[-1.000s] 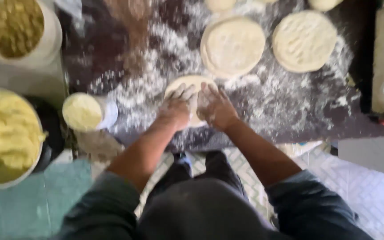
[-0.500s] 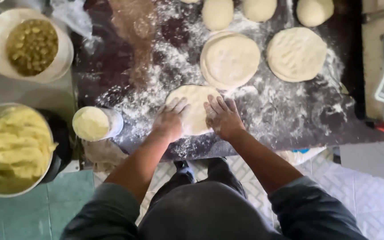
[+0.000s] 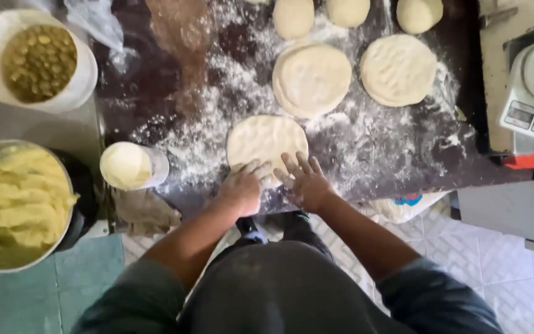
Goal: Flattening individual dough balls into circular flatbreads on a floured workbench.
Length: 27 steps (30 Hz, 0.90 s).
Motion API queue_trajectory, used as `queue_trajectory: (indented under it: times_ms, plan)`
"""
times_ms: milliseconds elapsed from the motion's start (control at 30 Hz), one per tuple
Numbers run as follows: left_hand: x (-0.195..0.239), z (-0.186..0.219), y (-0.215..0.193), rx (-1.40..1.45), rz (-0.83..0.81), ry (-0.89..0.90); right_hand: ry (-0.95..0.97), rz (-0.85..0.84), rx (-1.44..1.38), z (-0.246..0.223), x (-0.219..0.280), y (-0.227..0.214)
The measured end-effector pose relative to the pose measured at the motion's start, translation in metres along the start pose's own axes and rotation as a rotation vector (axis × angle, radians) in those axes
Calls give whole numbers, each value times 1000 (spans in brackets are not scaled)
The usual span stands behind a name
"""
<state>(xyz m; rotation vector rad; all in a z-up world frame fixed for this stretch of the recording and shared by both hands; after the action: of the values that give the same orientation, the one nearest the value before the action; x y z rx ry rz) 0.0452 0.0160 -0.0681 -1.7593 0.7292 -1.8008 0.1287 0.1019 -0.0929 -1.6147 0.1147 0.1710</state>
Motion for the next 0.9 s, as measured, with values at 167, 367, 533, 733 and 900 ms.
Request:
queue_trajectory:
  times_ms: [167, 367, 533, 733, 900]
  plan:
    - [22, -20, -79, 231, -44, -91, 138, -484, 19, 7, -31, -46]
    - [-71, -29, -34, 329, 118, -94, 120, 88, 77, 18, -22, -18]
    - [-74, -51, -41, 305, 73, -188, 151, -248, 42, 35, -38, -13]
    - [-54, -49, -71, 370, -2, -322, 82, 37, -115, 38, -41, -62]
    - [-67, -52, -17, 135, 461, -318, -20, 298, -172, 19, -19, -44]
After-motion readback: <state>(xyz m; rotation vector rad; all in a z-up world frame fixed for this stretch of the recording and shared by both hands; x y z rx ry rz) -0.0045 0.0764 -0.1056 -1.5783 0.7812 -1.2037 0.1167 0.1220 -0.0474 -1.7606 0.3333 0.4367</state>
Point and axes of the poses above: each hand's wrist, its own x-axis away from the middle knuckle, its own y-axis out of the palm, z = x × y, the point moved 10 cm from there along -x, towards the middle knuckle, and after that the axes turned 1 degree about -x, right-handed, at the moved point
